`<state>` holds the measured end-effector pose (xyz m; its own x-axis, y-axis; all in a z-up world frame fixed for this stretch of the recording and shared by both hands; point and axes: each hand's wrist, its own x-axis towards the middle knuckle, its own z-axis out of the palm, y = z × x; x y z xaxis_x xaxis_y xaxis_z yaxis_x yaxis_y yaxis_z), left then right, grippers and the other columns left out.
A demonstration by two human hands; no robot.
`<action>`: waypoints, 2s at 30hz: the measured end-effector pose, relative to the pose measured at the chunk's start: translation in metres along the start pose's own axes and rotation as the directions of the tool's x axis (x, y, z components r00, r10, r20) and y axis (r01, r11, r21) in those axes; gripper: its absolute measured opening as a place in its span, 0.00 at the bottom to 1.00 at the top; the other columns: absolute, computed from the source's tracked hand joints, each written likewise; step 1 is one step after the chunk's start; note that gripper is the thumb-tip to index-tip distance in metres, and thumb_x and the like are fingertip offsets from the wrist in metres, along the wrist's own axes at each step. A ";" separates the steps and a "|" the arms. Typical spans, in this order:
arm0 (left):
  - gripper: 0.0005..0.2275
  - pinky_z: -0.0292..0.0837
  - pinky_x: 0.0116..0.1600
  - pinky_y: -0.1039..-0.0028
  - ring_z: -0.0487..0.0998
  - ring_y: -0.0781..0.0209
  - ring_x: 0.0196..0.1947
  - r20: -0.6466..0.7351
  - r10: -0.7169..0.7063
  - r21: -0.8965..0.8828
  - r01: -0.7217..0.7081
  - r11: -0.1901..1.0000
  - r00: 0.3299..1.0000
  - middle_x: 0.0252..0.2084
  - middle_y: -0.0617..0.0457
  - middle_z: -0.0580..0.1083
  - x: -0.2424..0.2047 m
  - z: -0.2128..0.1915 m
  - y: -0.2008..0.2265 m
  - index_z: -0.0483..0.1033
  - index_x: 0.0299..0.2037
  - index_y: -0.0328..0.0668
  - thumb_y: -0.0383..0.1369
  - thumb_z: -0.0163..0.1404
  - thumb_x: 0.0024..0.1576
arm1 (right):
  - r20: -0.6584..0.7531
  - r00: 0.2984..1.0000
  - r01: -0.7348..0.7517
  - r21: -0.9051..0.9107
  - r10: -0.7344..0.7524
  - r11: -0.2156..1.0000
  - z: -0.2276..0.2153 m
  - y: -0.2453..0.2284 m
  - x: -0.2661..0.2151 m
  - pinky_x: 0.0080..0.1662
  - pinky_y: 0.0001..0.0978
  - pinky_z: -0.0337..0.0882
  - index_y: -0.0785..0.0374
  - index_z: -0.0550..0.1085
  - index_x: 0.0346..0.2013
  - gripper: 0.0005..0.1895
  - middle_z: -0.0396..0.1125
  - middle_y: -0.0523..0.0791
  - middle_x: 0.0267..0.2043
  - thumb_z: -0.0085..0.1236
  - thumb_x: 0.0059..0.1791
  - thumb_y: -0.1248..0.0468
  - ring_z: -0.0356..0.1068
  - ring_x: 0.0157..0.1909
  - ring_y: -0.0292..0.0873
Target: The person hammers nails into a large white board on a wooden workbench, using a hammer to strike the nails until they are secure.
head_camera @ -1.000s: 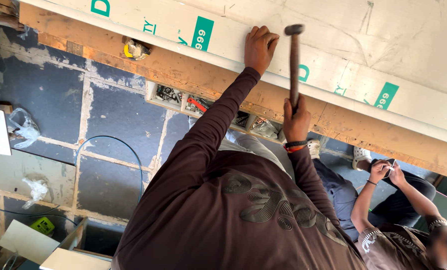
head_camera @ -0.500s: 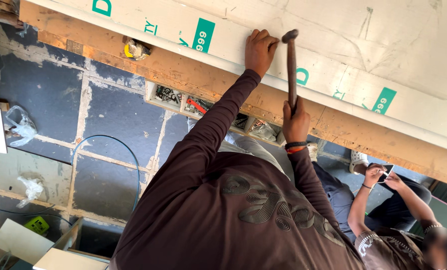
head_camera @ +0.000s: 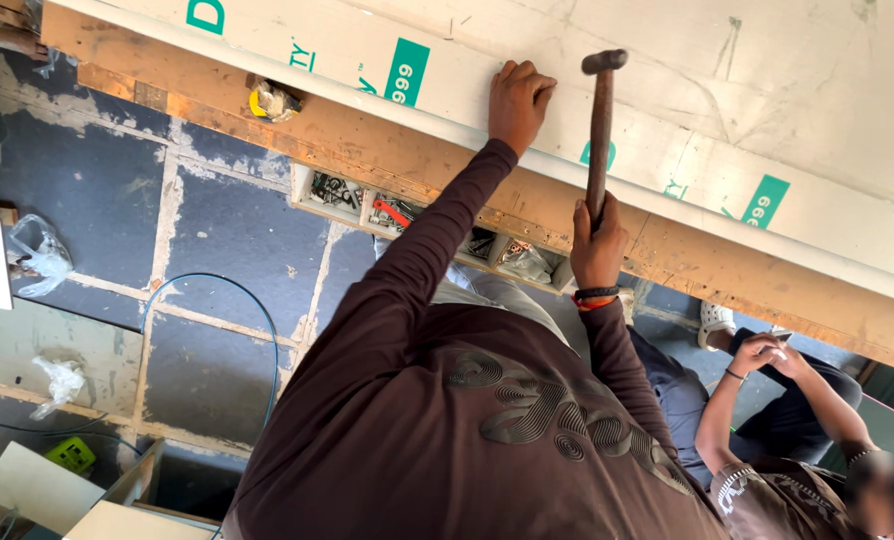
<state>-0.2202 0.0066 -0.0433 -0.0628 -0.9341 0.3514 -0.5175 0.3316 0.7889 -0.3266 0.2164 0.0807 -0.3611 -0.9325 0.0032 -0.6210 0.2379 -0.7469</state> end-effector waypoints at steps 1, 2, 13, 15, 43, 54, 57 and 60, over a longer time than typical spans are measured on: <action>0.07 0.66 0.53 0.64 0.71 0.56 0.42 0.100 0.002 0.017 -0.003 1.000 0.995 0.36 0.56 0.71 0.001 -0.005 -0.003 0.81 0.40 0.43 0.31 0.62 0.54 | -0.040 0.999 0.033 0.005 -0.032 0.999 -0.002 -0.003 0.001 0.31 0.42 0.65 0.70 0.71 0.51 0.15 0.65 0.51 0.25 0.54 0.58 0.60 0.68 0.25 0.48; 0.13 0.67 0.60 0.64 0.72 0.55 0.49 0.198 0.001 0.033 -0.008 0.999 0.980 0.44 0.55 0.72 0.001 -0.011 -0.005 0.80 0.51 0.44 0.35 0.62 0.58 | -0.042 0.999 0.033 0.003 -0.033 0.999 -0.004 -0.005 0.002 0.31 0.42 0.65 0.70 0.71 0.51 0.15 0.65 0.51 0.25 0.54 0.58 0.60 0.68 0.25 0.48; 0.43 0.40 0.78 0.48 0.48 0.42 0.77 0.583 0.535 0.039 -0.679 0.733 0.611 0.76 0.38 0.55 0.012 -0.064 -0.077 0.63 0.74 0.39 0.53 0.66 0.52 | 0.065 0.997 -0.046 0.002 0.046 0.999 -0.016 -0.002 0.004 0.30 0.39 0.62 0.71 0.73 0.52 0.15 0.62 0.50 0.24 0.57 0.58 0.60 0.62 0.24 0.43; 0.43 0.41 0.78 0.48 0.49 0.41 0.77 0.571 0.562 0.043 -0.706 0.707 0.598 0.76 0.38 0.55 0.012 -0.066 -0.079 0.63 0.73 0.38 0.53 0.66 0.52 | 0.058 0.998 -0.033 -0.007 0.033 0.999 -0.019 -0.002 0.004 0.30 0.39 0.62 0.70 0.72 0.52 0.15 0.63 0.50 0.24 0.57 0.58 0.60 0.63 0.24 0.43; 0.42 0.45 0.81 0.56 0.52 0.39 0.76 0.571 0.495 -0.020 -0.591 0.806 0.655 0.72 0.40 0.57 0.015 -0.071 -0.071 0.58 0.67 0.33 0.49 0.69 0.51 | -0.086 0.993 0.096 0.121 -0.086 0.988 -0.009 -0.006 0.015 0.30 0.42 0.63 0.71 0.67 0.56 0.17 0.65 0.54 0.27 0.54 0.60 0.60 0.63 0.26 0.53; 0.40 0.48 0.79 0.57 0.53 0.40 0.74 0.558 0.496 -0.043 -0.574 0.818 0.665 0.71 0.41 0.59 0.020 -0.078 -0.062 0.60 0.64 0.35 0.48 0.69 0.49 | 0.064 0.998 0.021 -0.057 -0.017 0.998 -0.034 -0.020 0.041 0.29 0.47 0.63 0.67 0.68 0.47 0.14 0.64 0.53 0.23 0.52 0.60 0.57 0.67 0.23 0.52; 0.39 0.49 0.79 0.58 0.54 0.41 0.74 0.572 0.477 -0.041 -0.557 0.829 0.668 0.70 0.42 0.60 0.020 -0.081 -0.059 0.60 0.62 0.35 0.48 0.69 0.49 | 0.091 0.987 0.145 -0.143 -0.132 0.979 -0.019 0.000 0.037 0.29 0.45 0.62 0.66 0.68 0.47 0.12 0.65 0.53 0.25 0.52 0.62 0.59 0.67 0.24 0.52; 0.37 0.48 0.79 0.57 0.55 0.41 0.74 0.570 0.469 -0.015 -0.563 0.826 0.674 0.69 0.42 0.60 0.021 -0.080 -0.057 0.61 0.60 0.35 0.48 0.68 0.49 | 0.187 0.957 0.260 -0.209 -0.223 0.943 -0.024 0.006 0.032 0.29 0.43 0.63 0.66 0.68 0.44 0.11 0.66 0.52 0.27 0.54 0.62 0.60 0.67 0.26 0.52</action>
<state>-0.1237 -0.0211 -0.0409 -0.7721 -0.5493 0.3196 -0.3795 0.8019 0.4615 -0.3584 0.1941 0.0923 -0.0767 -0.9961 0.0447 -0.8248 0.0382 -0.5641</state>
